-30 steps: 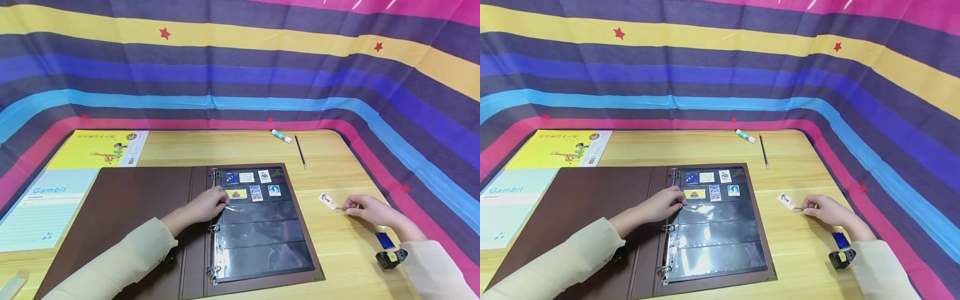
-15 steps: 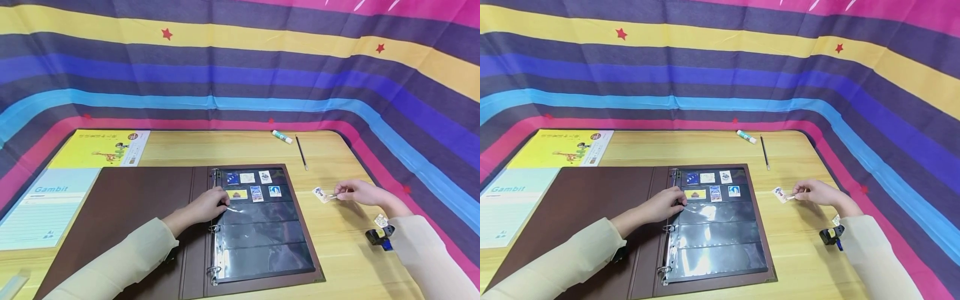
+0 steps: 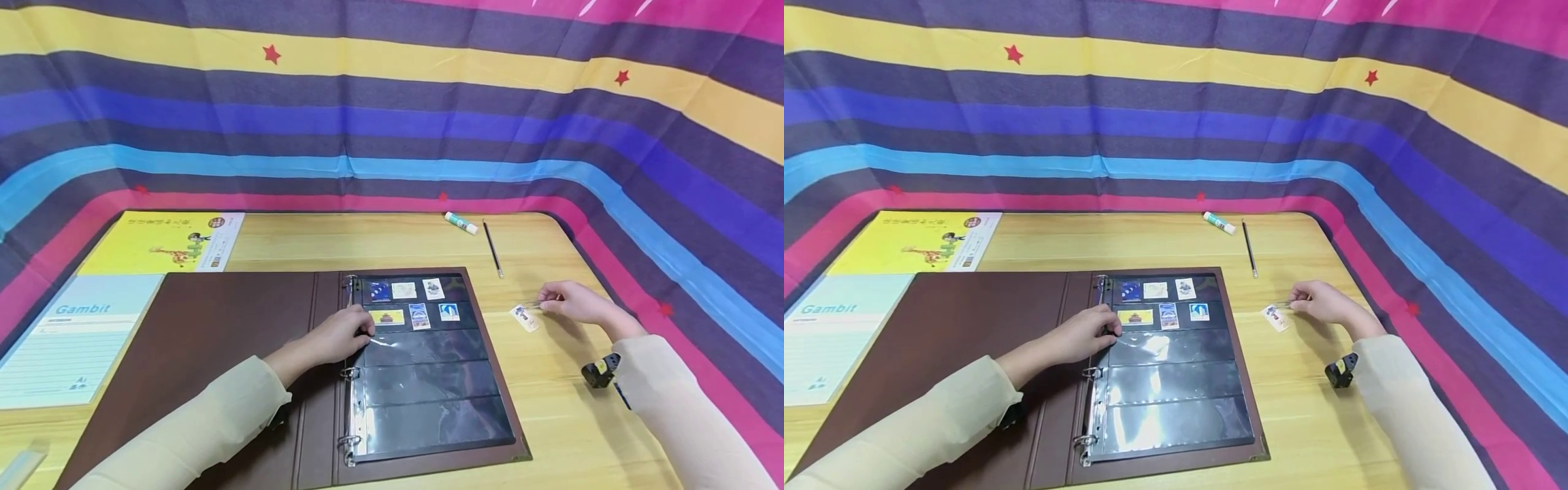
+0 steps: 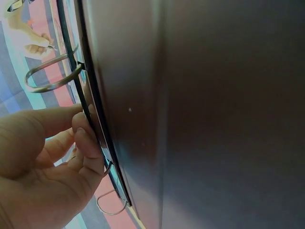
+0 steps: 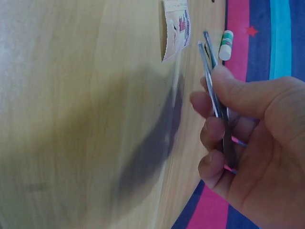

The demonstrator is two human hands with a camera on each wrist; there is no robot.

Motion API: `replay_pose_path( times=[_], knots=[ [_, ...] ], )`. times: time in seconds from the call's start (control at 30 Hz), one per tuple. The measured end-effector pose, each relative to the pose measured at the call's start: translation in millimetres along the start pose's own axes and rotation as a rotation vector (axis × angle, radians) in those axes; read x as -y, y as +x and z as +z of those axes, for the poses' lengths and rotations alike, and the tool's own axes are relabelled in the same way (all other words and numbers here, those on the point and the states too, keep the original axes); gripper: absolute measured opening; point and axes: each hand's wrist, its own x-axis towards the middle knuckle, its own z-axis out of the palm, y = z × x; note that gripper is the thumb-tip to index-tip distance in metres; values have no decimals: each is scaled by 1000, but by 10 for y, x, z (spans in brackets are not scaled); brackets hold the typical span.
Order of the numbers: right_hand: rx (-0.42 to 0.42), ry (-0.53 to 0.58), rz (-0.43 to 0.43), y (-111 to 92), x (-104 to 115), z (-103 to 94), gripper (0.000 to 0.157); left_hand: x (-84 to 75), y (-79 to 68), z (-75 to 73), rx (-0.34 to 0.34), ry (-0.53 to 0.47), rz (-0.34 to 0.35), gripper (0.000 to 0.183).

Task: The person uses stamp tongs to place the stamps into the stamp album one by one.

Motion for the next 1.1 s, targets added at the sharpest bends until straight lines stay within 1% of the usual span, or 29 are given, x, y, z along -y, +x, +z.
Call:
replay_pose_path(
  times=[0.1,0.17,0.3,0.4,0.53,0.73,0.8,0.83,0.9,1.0,1.1],
  knots=[
    [-12,-19,14,12,-9,24,5,-1,0,-2,-2,1,0,8],
    [-15,-20,1,26,9,50,5,1,0,0,0,3,-1,7],
    [15,11,-74,53,93,124,4,2,-3,2,0,4,-3,7],
    [64,56,-115,42,171,166,4,0,-4,3,-2,2,-4,7],
    [114,94,-112,-39,218,168,4,-4,-6,-1,-1,0,-5,7],
    [195,98,-95,-236,142,111,3,0,-4,-5,5,-4,3,7],
    [175,79,-88,-278,115,98,2,0,-7,-9,0,-6,3,7],
    [147,58,-82,-290,102,95,2,1,-10,-12,-1,-5,5,7],
    [68,8,-55,-303,80,95,3,1,-13,-18,-4,-7,6,7],
    [-33,-53,10,-308,74,94,6,2,-9,-17,-2,-6,7,7],
    [-74,-86,59,-306,82,105,7,1,-3,-15,0,-3,7,7]
  ],
)
